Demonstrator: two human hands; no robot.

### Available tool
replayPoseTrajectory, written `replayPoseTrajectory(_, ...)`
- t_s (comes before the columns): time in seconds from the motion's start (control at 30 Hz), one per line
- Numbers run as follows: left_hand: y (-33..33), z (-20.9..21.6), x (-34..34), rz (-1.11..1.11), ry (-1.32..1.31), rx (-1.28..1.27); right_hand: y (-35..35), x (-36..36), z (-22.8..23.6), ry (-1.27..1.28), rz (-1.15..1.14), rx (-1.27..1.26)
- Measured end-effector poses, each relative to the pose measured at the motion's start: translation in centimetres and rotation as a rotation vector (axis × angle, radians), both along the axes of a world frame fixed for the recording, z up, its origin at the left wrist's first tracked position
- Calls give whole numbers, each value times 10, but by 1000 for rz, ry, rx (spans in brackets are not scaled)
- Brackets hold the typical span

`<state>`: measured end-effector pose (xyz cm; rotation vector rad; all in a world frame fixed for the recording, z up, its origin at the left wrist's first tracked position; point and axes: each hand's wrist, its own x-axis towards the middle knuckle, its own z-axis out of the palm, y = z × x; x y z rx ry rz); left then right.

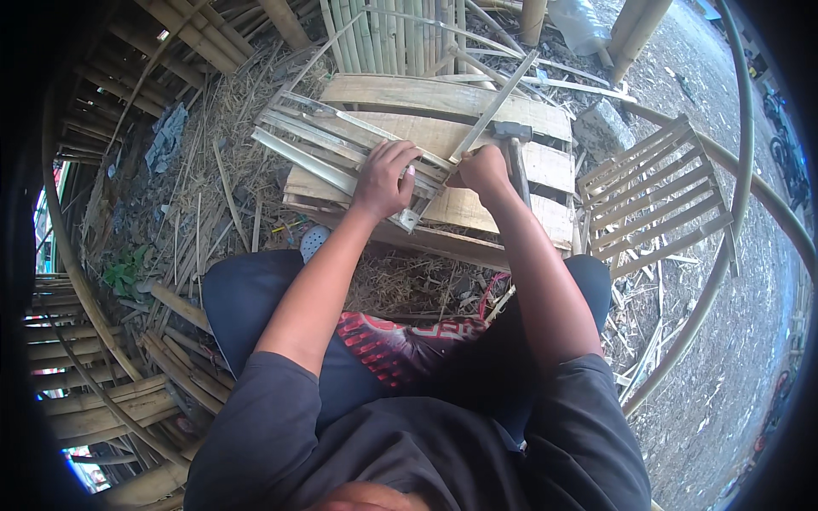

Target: The person nails thin bamboo slats onto a wooden frame using a hammer, handling individual nails and securing the slats in a parallel row.

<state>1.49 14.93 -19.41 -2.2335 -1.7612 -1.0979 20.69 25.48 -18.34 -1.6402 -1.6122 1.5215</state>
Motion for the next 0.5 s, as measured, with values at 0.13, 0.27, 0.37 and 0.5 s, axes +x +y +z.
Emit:
replayPoseTrajectory(0.13, 0, 0, -1, -20, -38, -19, -4, -4, 1, 21, -19, -13)
replayPoseTrajectory(0.27, 2, -1, -2, -10, 8, 38, -8, -7, 3, -69, 19, 66)
replayPoseTrajectory(0.37, 3, 0, 1, -13, 25, 14, -5, -3, 2, -68, 21, 70)
replayPoseTrajectory(0.5, 5, 1, 3, 8, 94, 24, -6, 2, 8, -111, 51, 204)
